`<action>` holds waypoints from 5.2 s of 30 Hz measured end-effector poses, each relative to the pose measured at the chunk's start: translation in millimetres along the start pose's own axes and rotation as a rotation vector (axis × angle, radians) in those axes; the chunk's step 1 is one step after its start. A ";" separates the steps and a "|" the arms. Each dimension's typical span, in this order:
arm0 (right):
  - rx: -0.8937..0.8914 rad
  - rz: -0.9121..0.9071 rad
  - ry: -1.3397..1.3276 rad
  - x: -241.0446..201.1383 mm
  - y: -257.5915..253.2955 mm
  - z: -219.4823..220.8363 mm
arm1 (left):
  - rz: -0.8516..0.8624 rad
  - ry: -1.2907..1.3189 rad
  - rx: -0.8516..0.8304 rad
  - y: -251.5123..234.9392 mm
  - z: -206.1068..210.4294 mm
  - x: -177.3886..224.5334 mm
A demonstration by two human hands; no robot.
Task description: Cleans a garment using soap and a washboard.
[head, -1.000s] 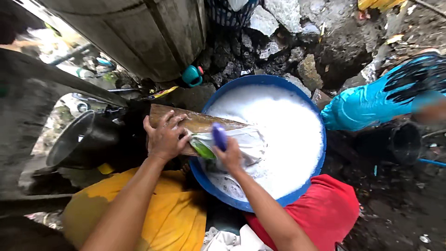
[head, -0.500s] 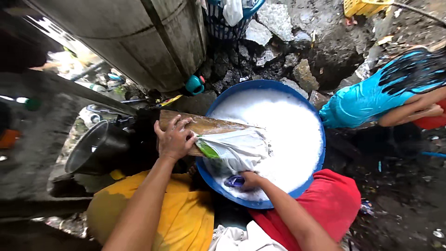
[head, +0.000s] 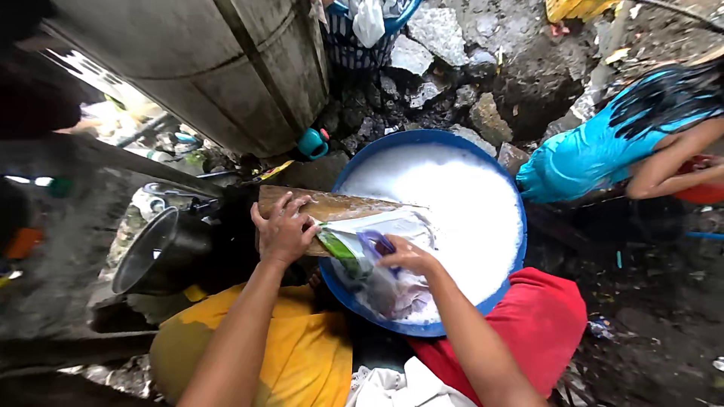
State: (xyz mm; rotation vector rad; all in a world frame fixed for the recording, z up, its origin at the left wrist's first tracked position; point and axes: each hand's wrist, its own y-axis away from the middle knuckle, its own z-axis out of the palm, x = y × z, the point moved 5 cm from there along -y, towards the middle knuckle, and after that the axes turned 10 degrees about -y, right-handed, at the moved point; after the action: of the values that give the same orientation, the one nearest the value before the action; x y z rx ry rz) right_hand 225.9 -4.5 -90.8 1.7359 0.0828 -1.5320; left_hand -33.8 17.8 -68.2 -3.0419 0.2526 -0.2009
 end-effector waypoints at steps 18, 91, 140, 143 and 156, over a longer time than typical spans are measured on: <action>0.742 -0.137 0.209 -16.1 -44.8 50.6 | -0.005 -0.023 -0.046 -2.5 -4.5 -1.2; 0.601 -0.245 0.324 -23.8 -57.6 28.0 | 0.025 -0.060 0.000 -3.7 0.4 -3.1; 1.098 0.147 0.051 65.9 -13.2 -109.8 | 0.022 -0.037 0.018 -4.8 1.8 -3.2; 0.858 -0.105 0.153 -8.5 -56.9 7.7 | 0.023 -0.040 0.003 -8.1 0.1 -3.7; 0.966 -0.034 0.153 8.4 -55.7 -42.9 | 0.027 -0.058 0.024 -9.0 2.2 -3.7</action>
State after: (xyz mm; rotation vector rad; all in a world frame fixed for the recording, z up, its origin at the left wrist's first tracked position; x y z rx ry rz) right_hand 233.2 54.8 -128.8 2.5878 -0.6548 -1.5676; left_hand -35.7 27.4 -69.9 -3.0131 0.2855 -0.1134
